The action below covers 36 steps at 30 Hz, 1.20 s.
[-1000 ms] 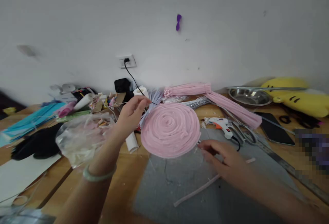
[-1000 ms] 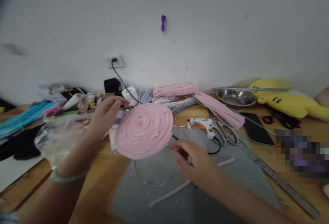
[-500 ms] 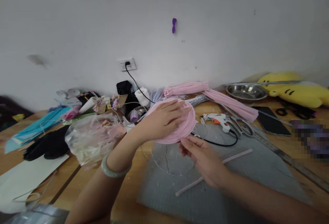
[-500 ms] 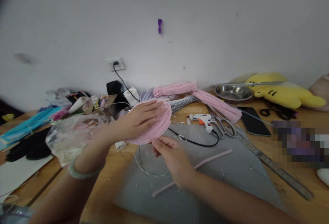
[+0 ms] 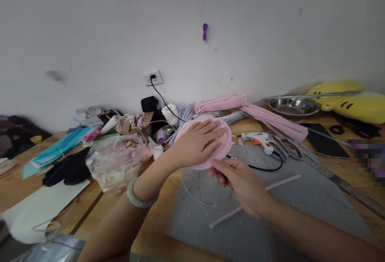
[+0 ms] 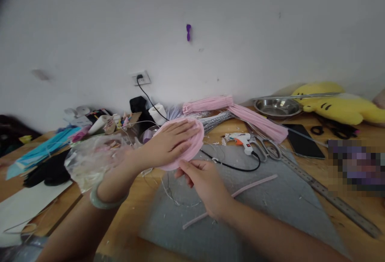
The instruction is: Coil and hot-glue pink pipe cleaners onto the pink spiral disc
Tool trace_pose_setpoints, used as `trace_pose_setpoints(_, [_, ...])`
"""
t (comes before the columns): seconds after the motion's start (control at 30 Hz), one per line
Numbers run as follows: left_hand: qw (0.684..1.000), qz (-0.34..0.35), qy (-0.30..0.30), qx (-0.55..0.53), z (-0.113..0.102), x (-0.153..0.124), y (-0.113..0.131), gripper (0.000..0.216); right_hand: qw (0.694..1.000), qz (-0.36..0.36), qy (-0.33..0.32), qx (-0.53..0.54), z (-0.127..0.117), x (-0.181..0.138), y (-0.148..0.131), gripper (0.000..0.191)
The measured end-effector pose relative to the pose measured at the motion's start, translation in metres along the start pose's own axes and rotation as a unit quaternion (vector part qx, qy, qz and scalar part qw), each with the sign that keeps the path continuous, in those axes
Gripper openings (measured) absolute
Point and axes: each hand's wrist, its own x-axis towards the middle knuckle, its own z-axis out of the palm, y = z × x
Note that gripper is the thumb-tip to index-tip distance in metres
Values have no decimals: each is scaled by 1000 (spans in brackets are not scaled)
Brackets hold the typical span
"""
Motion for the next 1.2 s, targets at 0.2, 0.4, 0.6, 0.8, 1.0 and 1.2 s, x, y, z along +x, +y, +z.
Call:
trace_pose_setpoints(0.2, [999, 22, -22, -44, -14, -4, -3, 44, 978, 2, -63, -197, -34, -1, -19, 49])
trace_pose_setpoints(0.4, [998, -41, -33, -43, -24, 4, 11, 43, 976, -86, 43, -195, -55, 12, -34, 40])
trace_pose_setpoints(0.6, [992, -115, -32, -33, -18, 12, 20, 58, 997, -49, -18, -51, -45, 20, -28, 33])
trace_pose_setpoints(0.8, [988, -146, -22, -34, -14, 14, 20, 56, 998, 31, -15, 57, -41, 27, -27, 43])
trace_pose_setpoints(1.0, [984, -173, -31, -30, -15, 14, 26, 57, 996, 34, -26, 78, -38, 31, -29, 38])
trace_pose_setpoints(1.2, [982, -182, -32, -33, -15, 15, 29, 59, 988, 17, -62, 142, -41, 34, -23, 38])
